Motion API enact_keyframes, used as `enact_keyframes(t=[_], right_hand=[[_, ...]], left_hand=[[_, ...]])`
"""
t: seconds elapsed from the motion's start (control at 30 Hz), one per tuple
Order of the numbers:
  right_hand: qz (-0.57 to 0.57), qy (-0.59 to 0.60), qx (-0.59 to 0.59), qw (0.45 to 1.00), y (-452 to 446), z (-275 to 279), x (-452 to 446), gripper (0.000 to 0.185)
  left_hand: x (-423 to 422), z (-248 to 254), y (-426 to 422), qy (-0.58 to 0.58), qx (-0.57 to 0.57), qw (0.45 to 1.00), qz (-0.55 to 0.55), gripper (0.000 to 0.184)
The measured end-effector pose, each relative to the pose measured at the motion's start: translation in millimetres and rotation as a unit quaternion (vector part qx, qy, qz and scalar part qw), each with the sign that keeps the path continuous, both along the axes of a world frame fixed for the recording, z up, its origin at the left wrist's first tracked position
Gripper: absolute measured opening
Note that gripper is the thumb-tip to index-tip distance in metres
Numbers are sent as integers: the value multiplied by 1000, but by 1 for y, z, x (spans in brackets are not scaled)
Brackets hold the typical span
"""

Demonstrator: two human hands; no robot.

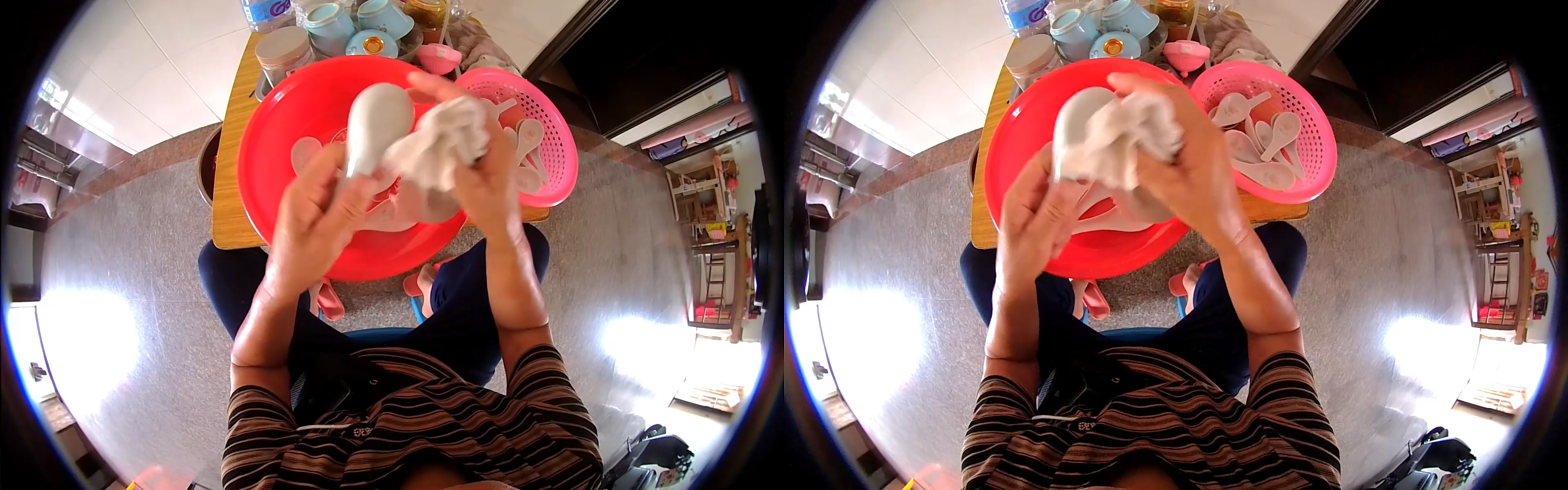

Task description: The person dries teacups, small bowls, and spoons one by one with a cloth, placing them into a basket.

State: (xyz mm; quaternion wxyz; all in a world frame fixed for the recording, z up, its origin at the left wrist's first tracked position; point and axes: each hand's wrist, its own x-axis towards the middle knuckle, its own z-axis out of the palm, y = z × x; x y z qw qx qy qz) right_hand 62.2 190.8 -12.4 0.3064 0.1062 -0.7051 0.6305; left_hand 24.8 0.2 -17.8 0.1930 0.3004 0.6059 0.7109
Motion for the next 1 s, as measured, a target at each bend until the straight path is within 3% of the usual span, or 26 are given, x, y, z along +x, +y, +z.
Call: enact_keyframes(t=[0.07, 0.13, 0.2, 0.23, 0.3, 0.43, 0.53, 0.6, 0.67, 0.73, 0.77, 0.83, 0.87, 1.0], right_hand=[[-38, 15, 193, 980, -7, 2, -3, 45], [-42, -11, 182, 982, -8, -2, -3, 53], [22, -130, 53, 990, -7, 3, 4, 47], [22, -130, 53, 990, -5, 3, 4, 47], [39, -155, -128, 979, -1, 3, 6, 42], [64, -156, -112, 979, 7, -3, 4, 38], [116, -118, -142, 976, -7, -5, -1, 47], [25, -115, 62, 991, -15, 7, 4, 61], [8, -107, 72, 992, -14, 6, 4, 70], [64, -130, 6, 990, -8, 4, 4, 61], [66, -130, 7, 989, -9, 3, 5, 61], [31, -114, -132, 984, -10, 1, 8, 46], [32, -114, -132, 984, -6, -2, 9, 46], [-32, -208, -158, 965, -5, 0, 9, 39]], left_hand=[[2, -20, 5, 145, -50, 987, 39, 26], [9, -4, 0, 212, -181, 959, 48, 21], [10, 7, -2, 200, -192, 960, 31, 18], [11, 10, -2, 189, -203, 961, 13, 16], [12, 13, -1, 184, -169, 968, 4, 15], [9, 0, -1, 144, -94, 985, -10, 14], [7, -4, 2, 106, -91, 989, 44, 13], [13, 1, 5, 128, -70, 986, 82, 13], [13, 2, 4, 245, -125, 956, 100, 14], [13, 2, 4, 288, -157, 940, 92, 14], [13, 2, 4, 330, -189, 921, 83, 14], [14, 4, 3, 334, -186, 921, 72, 15], [15, 5, 2, 339, -184, 921, 57, 15], [12, 9, -2, 205, -118, 971, 0, 14]])
